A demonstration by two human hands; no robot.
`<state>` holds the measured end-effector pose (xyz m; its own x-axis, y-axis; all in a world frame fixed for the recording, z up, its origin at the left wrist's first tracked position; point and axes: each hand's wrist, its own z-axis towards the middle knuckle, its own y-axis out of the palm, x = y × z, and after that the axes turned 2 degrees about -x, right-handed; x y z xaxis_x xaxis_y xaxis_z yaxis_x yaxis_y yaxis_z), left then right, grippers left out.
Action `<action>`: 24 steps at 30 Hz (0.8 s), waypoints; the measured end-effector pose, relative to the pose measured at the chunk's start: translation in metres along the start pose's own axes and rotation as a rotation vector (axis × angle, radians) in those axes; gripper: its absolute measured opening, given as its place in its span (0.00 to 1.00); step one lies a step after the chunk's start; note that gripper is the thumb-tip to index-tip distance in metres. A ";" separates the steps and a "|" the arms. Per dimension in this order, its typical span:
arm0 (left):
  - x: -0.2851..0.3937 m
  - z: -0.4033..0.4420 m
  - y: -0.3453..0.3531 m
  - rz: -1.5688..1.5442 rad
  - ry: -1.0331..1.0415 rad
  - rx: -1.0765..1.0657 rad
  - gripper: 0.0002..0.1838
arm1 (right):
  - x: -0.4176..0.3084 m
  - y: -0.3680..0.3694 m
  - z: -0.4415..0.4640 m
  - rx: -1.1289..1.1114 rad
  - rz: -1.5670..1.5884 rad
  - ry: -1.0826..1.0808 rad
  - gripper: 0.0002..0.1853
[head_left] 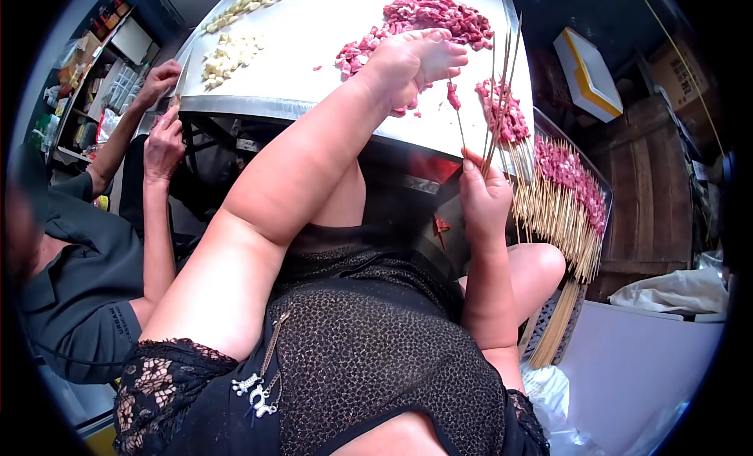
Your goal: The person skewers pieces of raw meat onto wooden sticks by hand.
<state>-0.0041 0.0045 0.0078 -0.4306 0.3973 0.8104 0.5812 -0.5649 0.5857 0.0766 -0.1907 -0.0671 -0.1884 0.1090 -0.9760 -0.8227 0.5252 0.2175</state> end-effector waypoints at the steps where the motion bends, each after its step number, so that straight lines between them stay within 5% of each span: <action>1: 0.000 0.001 -0.001 0.003 -0.021 -0.030 0.13 | 0.001 0.000 0.001 0.001 0.005 -0.003 0.11; 11: -0.008 0.005 0.007 0.085 0.085 0.028 0.12 | 0.012 0.010 0.005 -0.032 0.097 -0.013 0.10; 19: -0.020 -0.004 0.015 0.052 0.065 -0.244 0.10 | -0.007 0.018 0.012 -0.180 0.473 0.124 0.14; 21: -0.011 -0.006 0.011 0.137 0.055 -0.252 0.11 | -0.015 0.019 0.018 -0.144 0.410 0.106 0.13; 24: 0.007 -0.009 0.010 0.654 -0.035 -0.082 0.24 | -0.015 0.010 0.026 -0.127 0.316 0.011 0.13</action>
<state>-0.0072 -0.0048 0.0197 0.0172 -0.0235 0.9996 0.6602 -0.7505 -0.0290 0.0848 -0.1650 -0.0501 -0.4499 0.2405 -0.8601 -0.7829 0.3572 0.5095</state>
